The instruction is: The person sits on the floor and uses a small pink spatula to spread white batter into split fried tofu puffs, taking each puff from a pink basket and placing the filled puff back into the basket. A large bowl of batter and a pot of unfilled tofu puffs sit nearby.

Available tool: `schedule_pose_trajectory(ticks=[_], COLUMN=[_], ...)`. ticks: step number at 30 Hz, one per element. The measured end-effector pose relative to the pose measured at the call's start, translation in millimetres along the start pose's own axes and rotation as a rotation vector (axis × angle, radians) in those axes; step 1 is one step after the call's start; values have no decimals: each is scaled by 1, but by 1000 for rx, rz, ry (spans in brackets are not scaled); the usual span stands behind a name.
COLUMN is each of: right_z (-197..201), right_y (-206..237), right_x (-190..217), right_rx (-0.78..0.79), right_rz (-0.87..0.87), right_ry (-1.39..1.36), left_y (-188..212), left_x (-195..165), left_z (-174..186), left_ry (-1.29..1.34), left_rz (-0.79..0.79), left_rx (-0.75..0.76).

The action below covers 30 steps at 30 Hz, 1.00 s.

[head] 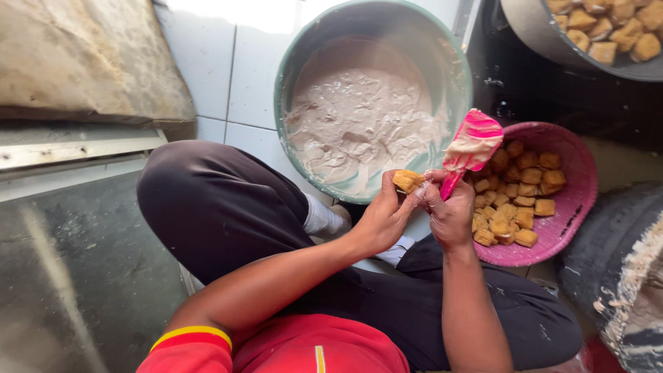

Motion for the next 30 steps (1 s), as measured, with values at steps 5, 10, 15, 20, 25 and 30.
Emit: schedule_pose_trajectory(ticks=[5,10,15,20,25,30], right_z=[-5,-33,-82,-128,-122,-78], right_y=[-19,-32,-21,-19,-14,-11], right_x=[1,-35,-82,-86,-87,-96], right_rx=[-45,143,439,562,801,681], right_rz=[245,462,509,592,462,294], right_ry=[500,1036,1317,1265,1084,850], left_y=[4,30,28,28,26,25], left_x=[0,-27,-27,-29,-28,-37], left_z=[12,7,5,6,6,-1], left_ry=[-46,-295,-231,-244,-272,-296], left_rz=[-50,-503,-444,-464,-468,-553], left_rx=[-101,-38,72,87,89,92])
Point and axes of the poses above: each hand's wrist, its own y-axis away from the middle knuckle, its own z-axis out of the back of the hand, x = y × z, the point moved 6 cm from there along -y, towards the middle knuckle, and after that the axes turned 15 degrees about -x, right-handed, at the moved point
